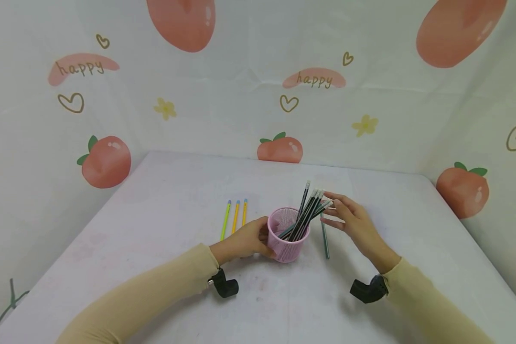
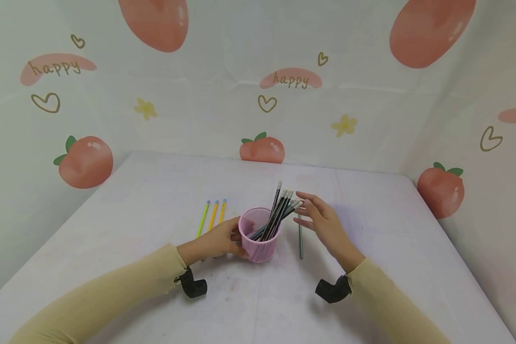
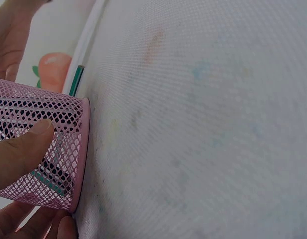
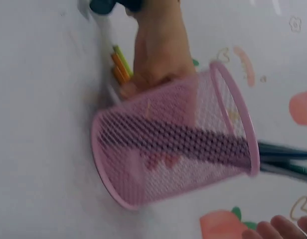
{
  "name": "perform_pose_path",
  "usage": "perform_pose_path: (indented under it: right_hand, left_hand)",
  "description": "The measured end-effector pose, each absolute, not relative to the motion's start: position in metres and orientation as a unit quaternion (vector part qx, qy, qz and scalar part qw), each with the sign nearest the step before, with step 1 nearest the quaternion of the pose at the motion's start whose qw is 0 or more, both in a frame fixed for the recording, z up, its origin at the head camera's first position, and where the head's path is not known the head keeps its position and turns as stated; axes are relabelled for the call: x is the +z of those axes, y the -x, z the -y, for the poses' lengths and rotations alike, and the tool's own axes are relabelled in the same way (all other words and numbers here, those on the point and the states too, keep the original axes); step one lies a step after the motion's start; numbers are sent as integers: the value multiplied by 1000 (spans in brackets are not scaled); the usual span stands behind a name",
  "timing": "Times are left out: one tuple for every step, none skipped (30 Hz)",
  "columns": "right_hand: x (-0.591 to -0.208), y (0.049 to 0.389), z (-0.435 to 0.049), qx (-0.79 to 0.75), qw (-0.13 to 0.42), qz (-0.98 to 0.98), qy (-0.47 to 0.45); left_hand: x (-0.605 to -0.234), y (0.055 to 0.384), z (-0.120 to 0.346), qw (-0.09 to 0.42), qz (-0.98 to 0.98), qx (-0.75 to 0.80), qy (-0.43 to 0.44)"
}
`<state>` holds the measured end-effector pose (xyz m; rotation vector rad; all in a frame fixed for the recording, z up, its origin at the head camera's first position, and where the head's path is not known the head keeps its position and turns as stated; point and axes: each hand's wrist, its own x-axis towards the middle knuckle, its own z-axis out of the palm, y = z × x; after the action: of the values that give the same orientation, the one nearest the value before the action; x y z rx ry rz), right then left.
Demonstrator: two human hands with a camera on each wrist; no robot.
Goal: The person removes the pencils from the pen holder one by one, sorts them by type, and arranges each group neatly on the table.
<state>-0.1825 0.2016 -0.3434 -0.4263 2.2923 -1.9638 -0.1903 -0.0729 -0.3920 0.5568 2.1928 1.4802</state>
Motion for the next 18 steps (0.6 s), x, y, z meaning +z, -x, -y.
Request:
perform_pose_path:
  right_hand:
    - [-344, 179, -200, -656, 44, -739, 145]
    - [-345, 176, -198, -669, 42, -726, 152]
    - [-346, 173, -197, -680, 40, -715, 160]
    - [-346, 169, -195, -692, 37, -701, 170]
    - [-345, 166, -193, -701, 35, -689, 180]
    - [-345, 163, -191, -708, 34, -680, 187]
    - [-344, 161, -189, -713, 32, -674, 192]
    - [-343, 158, -187, -715, 30, -671, 196]
    - [-341, 156, -184, -716, 29, -669, 196]
    - [-339, 154, -182, -718, 28, -668, 195]
    - [-338, 153, -180, -717, 29, -669, 193]
    - [-336, 151, -178, -717, 29, -670, 191]
    - [-335, 149, -176, -716, 29, -671, 189]
    - [-334, 148, -174, -714, 30, -673, 190]
    - [-332, 147, -173, -710, 31, -677, 192]
    - [-331, 146, -171, -704, 31, -682, 196]
    - [-329, 144, -169, -697, 32, -688, 201]
    - [-328, 143, -167, -687, 33, -696, 205]
  left_hand:
    - [-392, 190, 73, 218, -791, 535, -201]
    - [-392, 190, 73, 218, -792, 534, -201]
    - [-392, 190, 73, 217, -792, 534, -201]
    - [-392, 191, 73, 217, -792, 534, -201]
    - [-392, 191, 73, 217, -792, 534, -202]
    - [-392, 191, 73, 216, -792, 533, -202]
    - [-392, 191, 72, 216, -793, 533, -202]
    - [-392, 191, 72, 216, -793, 532, -202]
    - [-392, 191, 72, 215, -793, 533, -203]
    - [-392, 191, 72, 214, -793, 533, -203]
    - [-392, 191, 72, 213, -793, 532, -204]
    - [-392, 191, 71, 213, -795, 531, -203]
    - [-392, 191, 71, 213, -797, 529, -202]
    - [-392, 192, 71, 212, -798, 527, -201]
    - [-392, 192, 71, 212, -799, 526, -200]
    - [-392, 192, 71, 211, -801, 523, -201]
    - [-392, 192, 71, 210, -802, 522, -200]
    - [-392, 192, 71, 210, -803, 521, -199]
